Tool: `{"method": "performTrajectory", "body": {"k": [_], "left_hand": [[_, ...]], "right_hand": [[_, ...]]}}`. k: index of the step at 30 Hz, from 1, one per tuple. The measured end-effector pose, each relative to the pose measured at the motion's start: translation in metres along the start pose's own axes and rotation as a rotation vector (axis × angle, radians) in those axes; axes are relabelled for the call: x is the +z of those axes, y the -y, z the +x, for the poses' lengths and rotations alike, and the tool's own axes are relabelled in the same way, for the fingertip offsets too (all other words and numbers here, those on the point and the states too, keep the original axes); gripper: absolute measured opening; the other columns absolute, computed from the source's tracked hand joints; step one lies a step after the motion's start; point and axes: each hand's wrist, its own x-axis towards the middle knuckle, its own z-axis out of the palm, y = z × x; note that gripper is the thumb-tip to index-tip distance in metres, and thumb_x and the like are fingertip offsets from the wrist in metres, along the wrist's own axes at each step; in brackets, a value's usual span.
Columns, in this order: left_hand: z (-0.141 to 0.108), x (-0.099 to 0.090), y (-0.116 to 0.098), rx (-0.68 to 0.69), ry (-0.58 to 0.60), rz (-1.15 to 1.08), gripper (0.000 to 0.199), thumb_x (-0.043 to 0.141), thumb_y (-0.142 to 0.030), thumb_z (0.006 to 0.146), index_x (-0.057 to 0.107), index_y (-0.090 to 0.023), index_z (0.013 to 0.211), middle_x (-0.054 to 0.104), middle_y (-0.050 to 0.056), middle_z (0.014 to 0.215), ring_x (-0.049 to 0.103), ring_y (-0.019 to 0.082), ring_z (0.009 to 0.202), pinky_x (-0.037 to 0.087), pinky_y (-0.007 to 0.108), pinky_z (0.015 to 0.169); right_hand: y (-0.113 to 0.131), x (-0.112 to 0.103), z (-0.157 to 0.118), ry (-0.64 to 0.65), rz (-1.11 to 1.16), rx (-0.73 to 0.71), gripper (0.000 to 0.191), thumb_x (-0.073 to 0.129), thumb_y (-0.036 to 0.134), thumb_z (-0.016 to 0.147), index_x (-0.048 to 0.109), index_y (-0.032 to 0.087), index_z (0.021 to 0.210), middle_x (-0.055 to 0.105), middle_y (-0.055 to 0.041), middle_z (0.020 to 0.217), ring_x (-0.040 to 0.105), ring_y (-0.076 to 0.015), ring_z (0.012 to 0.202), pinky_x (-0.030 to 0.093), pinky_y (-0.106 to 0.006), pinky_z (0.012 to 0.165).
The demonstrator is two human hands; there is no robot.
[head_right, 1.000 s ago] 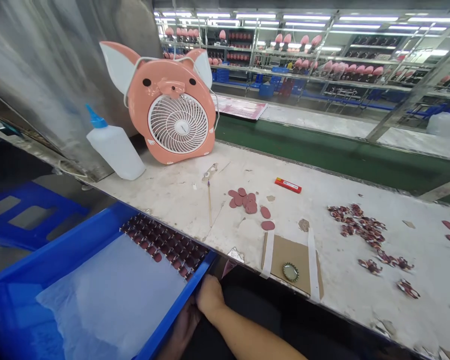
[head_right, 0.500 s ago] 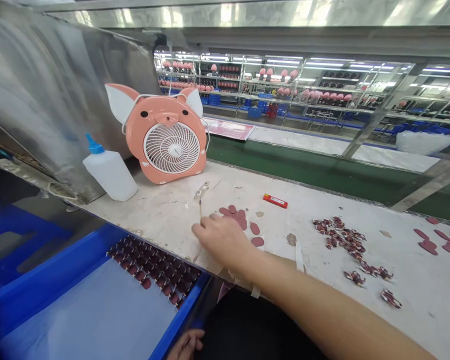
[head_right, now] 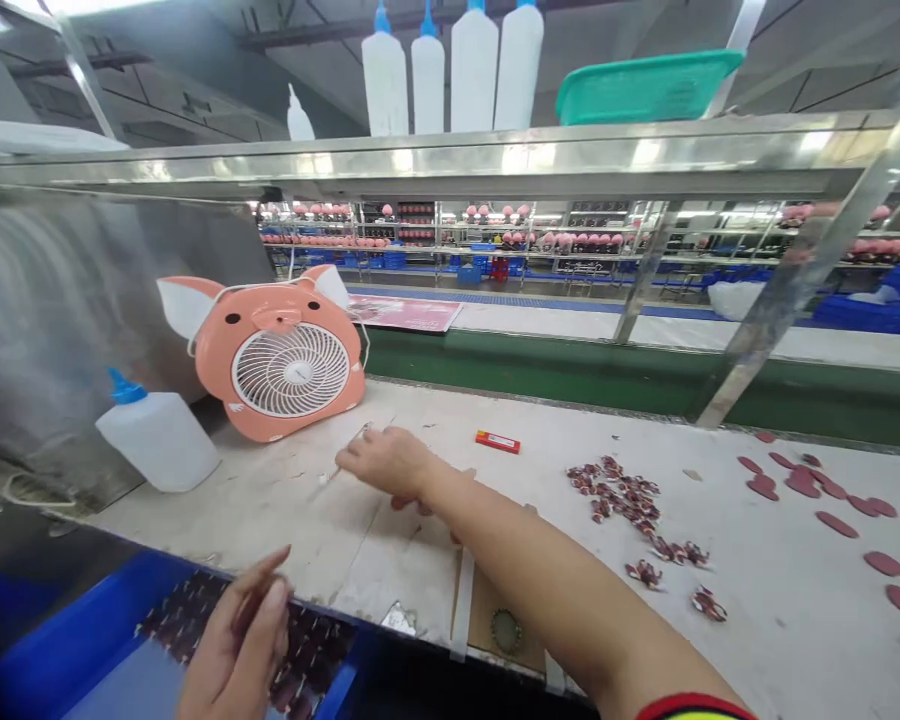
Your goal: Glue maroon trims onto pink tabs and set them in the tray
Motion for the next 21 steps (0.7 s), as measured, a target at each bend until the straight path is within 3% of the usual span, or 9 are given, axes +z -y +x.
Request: {"method": "performTrajectory", "body": {"k": [2,3,6,9,14,18,21], "left_hand": [[0.023,0.021,-0.008,0.261,0.083,0.220,0.049,0.048,-0.049,0.096,0.059,-0.017,0.131,0.068,0.009,0.100,0.068,0.026,0.093,0.057,0.042,0.085],[0.031,0.033,-0.009,0.329,0.142,0.247,0.047,0.046,-0.045,0.097,0.059,-0.016,0.131,0.068,0.010,0.100,0.068,0.027,0.096,0.056,0.044,0.089],[0.042,0.066,-0.008,0.431,0.283,0.284,0.040,0.047,-0.033,0.095,0.062,-0.016,0.128,0.070,0.010,0.097,0.068,0.029,0.095,0.055,0.049,0.092],[0.041,0.080,-0.008,0.490,0.347,0.320,0.039,0.058,-0.029,0.088,0.067,-0.022,0.125,0.072,0.011,0.109,0.067,0.031,0.102,0.052,0.054,0.095],[0.036,0.063,-0.007,0.487,0.187,0.371,0.040,0.061,-0.037,0.090,0.065,-0.023,0.127,0.064,0.012,0.129,0.056,0.034,0.124,0.041,0.057,0.108],[0.028,0.040,0.001,0.421,0.038,0.409,0.033,0.057,-0.041,0.093,0.070,-0.023,0.117,0.066,0.011,0.120,0.059,0.033,0.117,0.044,0.053,0.105],[0.008,0.036,-0.006,0.372,0.026,0.367,0.027,0.062,-0.043,0.089,0.076,-0.026,0.103,0.070,0.009,0.109,0.062,0.032,0.111,0.047,0.048,0.099]], "right_hand": [[-0.010,-0.025,-0.028,-0.200,0.037,0.198,0.026,0.063,0.035,0.100,0.063,0.015,0.117,0.066,-0.0065,0.112,0.067,-0.0193,0.095,0.059,-0.038,0.082],[-0.015,-0.037,-0.048,-0.307,0.064,0.296,0.026,0.062,0.035,0.100,0.062,0.015,0.116,0.066,-0.0057,0.108,0.067,-0.0181,0.091,0.059,-0.036,0.080],[-0.022,-0.059,-0.118,-0.575,0.164,0.495,0.022,0.058,0.035,0.103,0.062,0.014,0.108,0.064,-0.0001,0.087,0.063,-0.0118,0.069,0.057,-0.028,0.065],[-0.015,-0.058,-0.178,-0.720,0.272,0.562,0.019,0.041,0.027,0.108,0.056,0.016,0.103,0.061,0.0044,0.071,0.059,-0.0089,0.052,0.052,-0.020,0.052],[0.009,-0.041,-0.224,-0.754,0.368,0.543,0.014,0.045,0.028,0.102,0.057,0.021,0.098,0.070,0.0007,0.077,0.070,-0.0125,0.063,0.058,-0.020,0.058],[0.011,-0.046,-0.239,-0.744,0.399,0.580,0.014,0.047,0.027,0.102,0.059,0.023,0.096,0.069,0.0014,0.076,0.070,-0.0120,0.061,0.057,-0.018,0.060],[0.009,-0.052,-0.238,-0.716,0.295,0.514,0.015,0.046,0.022,0.103,0.060,0.024,0.098,0.069,0.0004,0.077,0.069,-0.0115,0.060,0.056,-0.017,0.056]]}}
